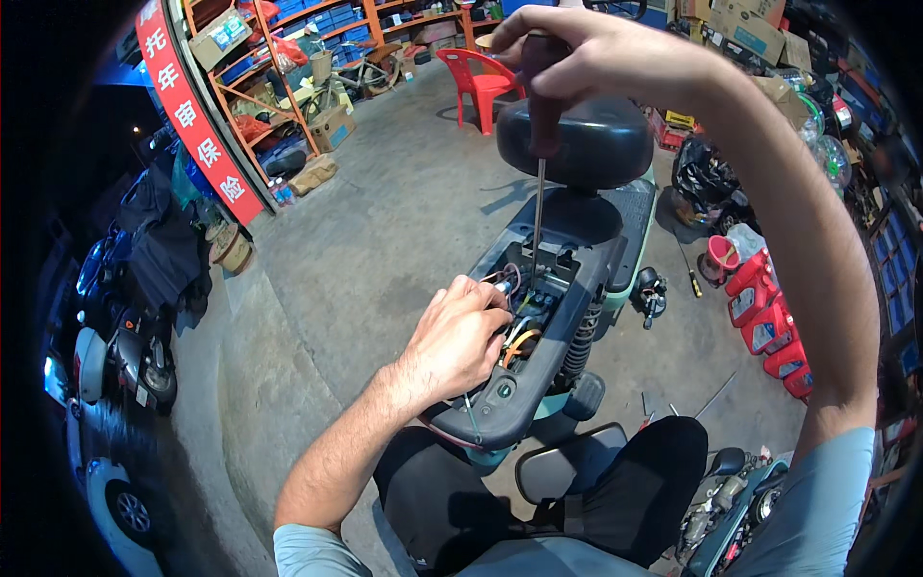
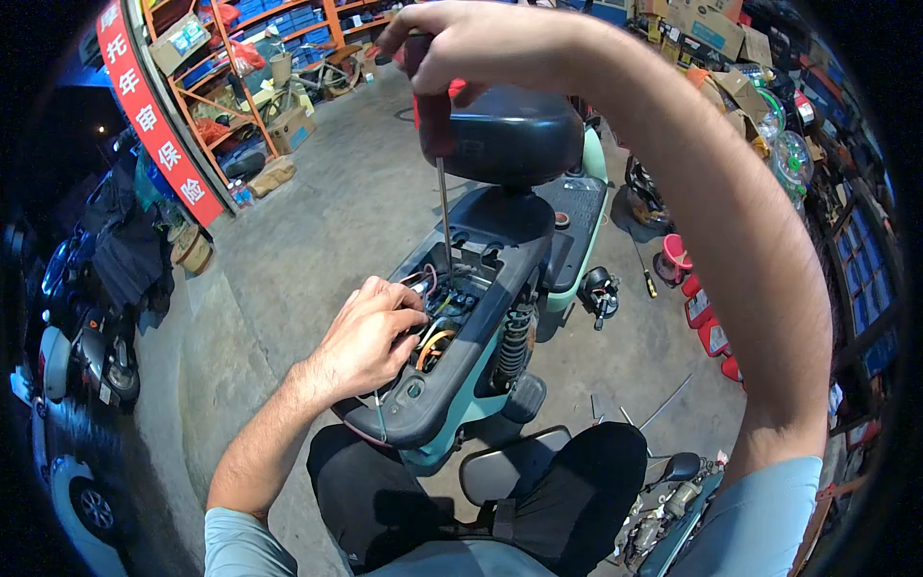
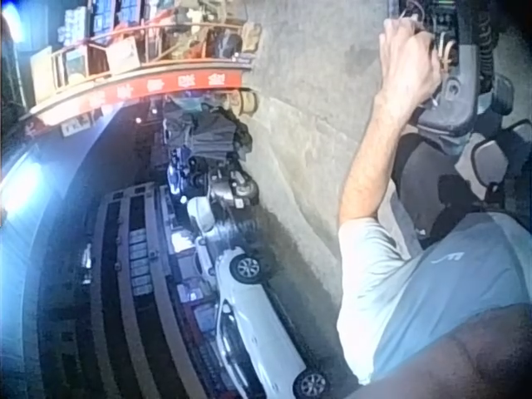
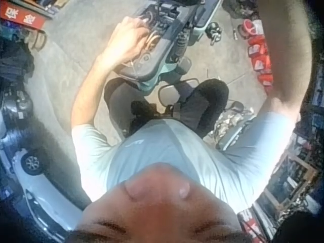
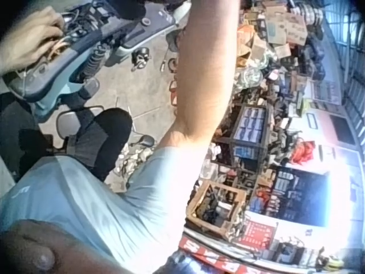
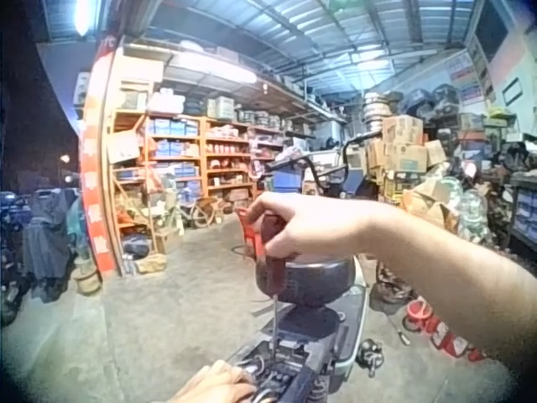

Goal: Repairing and connecting wiring under the seat of an electric scooter using a screwdriver.

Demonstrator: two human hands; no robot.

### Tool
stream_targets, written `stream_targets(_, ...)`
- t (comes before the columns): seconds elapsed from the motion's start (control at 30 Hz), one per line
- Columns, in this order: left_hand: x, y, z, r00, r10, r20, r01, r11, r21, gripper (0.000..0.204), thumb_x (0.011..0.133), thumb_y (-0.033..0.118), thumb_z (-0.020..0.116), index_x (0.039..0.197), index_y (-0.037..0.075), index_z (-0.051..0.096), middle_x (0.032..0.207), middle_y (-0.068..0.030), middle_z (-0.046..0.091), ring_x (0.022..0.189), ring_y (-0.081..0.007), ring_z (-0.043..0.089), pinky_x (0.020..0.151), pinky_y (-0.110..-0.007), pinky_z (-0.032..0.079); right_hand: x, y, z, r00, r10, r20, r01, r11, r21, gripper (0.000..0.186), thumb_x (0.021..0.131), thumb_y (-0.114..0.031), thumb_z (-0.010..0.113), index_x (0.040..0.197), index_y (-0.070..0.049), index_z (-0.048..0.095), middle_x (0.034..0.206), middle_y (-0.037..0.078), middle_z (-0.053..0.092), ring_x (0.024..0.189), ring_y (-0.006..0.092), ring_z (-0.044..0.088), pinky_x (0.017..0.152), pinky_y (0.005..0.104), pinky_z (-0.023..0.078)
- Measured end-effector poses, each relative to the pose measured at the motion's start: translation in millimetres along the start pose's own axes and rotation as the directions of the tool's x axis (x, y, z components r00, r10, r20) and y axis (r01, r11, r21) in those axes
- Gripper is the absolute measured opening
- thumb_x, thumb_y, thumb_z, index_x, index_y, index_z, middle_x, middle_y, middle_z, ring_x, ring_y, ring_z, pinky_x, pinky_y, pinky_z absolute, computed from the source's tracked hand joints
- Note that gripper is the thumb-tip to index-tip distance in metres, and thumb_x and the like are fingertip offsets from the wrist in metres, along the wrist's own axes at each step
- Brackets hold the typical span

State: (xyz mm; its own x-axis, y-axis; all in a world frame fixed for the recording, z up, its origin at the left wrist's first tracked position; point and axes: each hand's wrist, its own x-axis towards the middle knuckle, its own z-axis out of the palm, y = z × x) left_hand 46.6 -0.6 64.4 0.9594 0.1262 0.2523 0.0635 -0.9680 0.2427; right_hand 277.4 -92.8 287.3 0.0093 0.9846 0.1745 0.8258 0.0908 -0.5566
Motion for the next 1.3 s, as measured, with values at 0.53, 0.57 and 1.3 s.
stream_targets(0.53, -3.4, -3.4, -1.3, 1.0, -0.021, 0.01, 0.021, 1.0, -0.017, 0.025, 0.087, 0.008, 0.067, 0.111, -0.001, 0.072, 0.116, -0.0113, 0.06, 0.117, -0.0283, 0.053, 0.107, -0.042, 0.043, -6.3, -57.6, 21.6, 0.916, 0.366, -0.164, -0.289, 0.887, 0.361, 0.032, 0.096, -0.025, 0.066, 0.116, -0.001, 0.064, 0.106, 0.014, 0.072, 0.095, 0.0204, 0.067, 0.082, 0.0326, 0.054)
stream_targets(0.57, -2.5, -2.8, -1.3, 1.0, -0.019, 0.008, 0.02, 1.0, -0.017, 0.025, 0.087, 0.008, 0.067, 0.111, -0.001, 0.072, 0.116, -0.0113, 0.06, 0.117, -0.0283, 0.053, 0.107, -0.042, 0.043, -8.1, -61.2, 22.9, 0.916, 0.385, -0.11, -0.314, 0.861, 0.401, 0.033, 0.095, -0.024, 0.066, 0.118, 0.0, 0.063, 0.108, 0.014, 0.071, 0.097, 0.0206, 0.066, 0.084, 0.0328, 0.053)
stream_targets(1.3, -8.2, -5.4, -1.8, 0.999, -0.046, 0.011, 0.046, 0.999, -0.027, 0.025, 0.088, 0.008, 0.067, 0.11, -0.001, 0.072, 0.116, -0.0114, 0.061, 0.117, -0.0283, 0.053, 0.106, -0.042, 0.043, -18.9, -27.6, 43.0, 0.96, -0.064, -0.272, 0.098, 0.989, 0.112, 0.043, 0.094, -0.019, 0.066, 0.131, -0.001, 0.057, 0.121, 0.014, 0.065, 0.104, 0.0203, 0.063, 0.09, 0.0347, 0.052)
